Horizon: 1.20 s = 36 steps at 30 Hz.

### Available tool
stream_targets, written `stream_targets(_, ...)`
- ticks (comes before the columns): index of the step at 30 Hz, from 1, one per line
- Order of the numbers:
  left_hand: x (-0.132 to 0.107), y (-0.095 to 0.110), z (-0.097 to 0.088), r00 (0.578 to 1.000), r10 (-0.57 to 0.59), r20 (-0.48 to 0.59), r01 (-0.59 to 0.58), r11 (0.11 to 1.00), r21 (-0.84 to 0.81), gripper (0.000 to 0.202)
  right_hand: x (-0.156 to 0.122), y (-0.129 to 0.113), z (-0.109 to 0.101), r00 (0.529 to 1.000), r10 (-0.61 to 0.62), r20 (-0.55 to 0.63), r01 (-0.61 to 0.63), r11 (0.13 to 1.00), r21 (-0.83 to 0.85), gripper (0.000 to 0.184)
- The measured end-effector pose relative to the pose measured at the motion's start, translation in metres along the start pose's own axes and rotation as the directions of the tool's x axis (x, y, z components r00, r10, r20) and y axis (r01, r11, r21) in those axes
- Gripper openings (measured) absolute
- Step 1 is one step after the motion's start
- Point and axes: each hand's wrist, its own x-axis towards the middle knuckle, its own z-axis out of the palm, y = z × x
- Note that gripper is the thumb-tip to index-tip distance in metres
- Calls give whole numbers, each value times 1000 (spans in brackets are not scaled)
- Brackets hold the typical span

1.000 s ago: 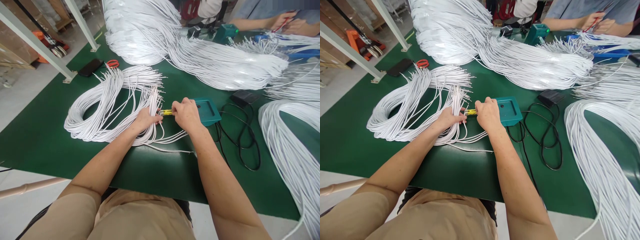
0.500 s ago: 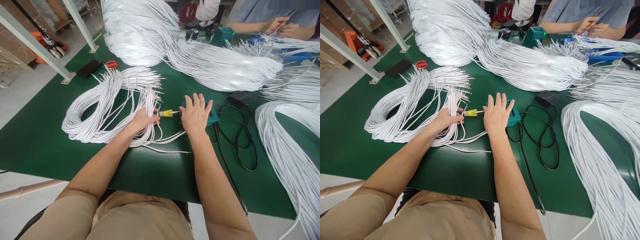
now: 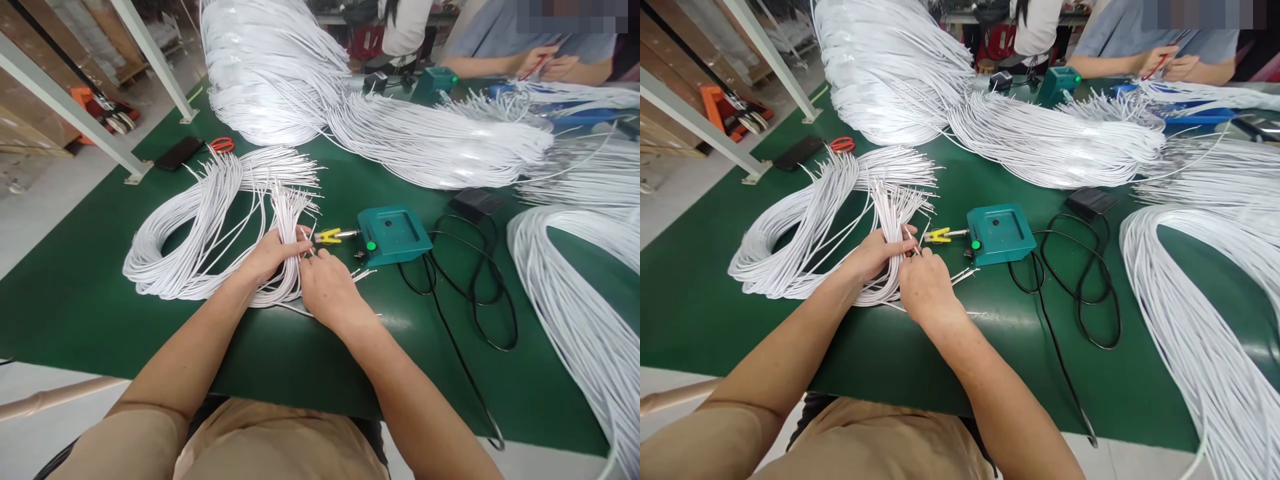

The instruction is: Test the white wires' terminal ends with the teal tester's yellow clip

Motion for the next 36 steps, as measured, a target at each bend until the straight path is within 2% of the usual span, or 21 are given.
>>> stream_targets(3,-2,2,2,1000,4,-11,-4,1000,-9,44,-1,-4,-3,987,89,133,-89,996,-5,29)
stream_targets(6,-3,3,3,1000,-13,-10,12,1000,-24,43,-2,-2,-5,972,99,211,-106,994,22,29)
stream_targets(22,-8,5,13,998,-41,-40,40,999,-31,37,-6,2,-3,962,81,262,-117,985,125,31)
stream_targets(26,-8,4,14,1000,-19,17,20,998,-54,32,-9,9,-11,976,104,189,-125,987,104,35)
stream_targets(28,-8,4,14,1000,-7,26,9,998,-55,31,-11,16,-17,973,170,159,-177,984,34,33)
stream_targets(31,-7,3,13,1000,-12,27,13,999,-35,31,-13,25,-23,923,325,207,-312,946,-92,27)
stream_targets(33,-7,2,13,999,-12,33,13,999,-33,31,-14,28,-25,904,374,208,-353,926,-130,23)
stream_targets(36,-7,0,12,999,22,35,-20,998,-63,32,-13,27,-23,954,297,52,-292,953,-87,25)
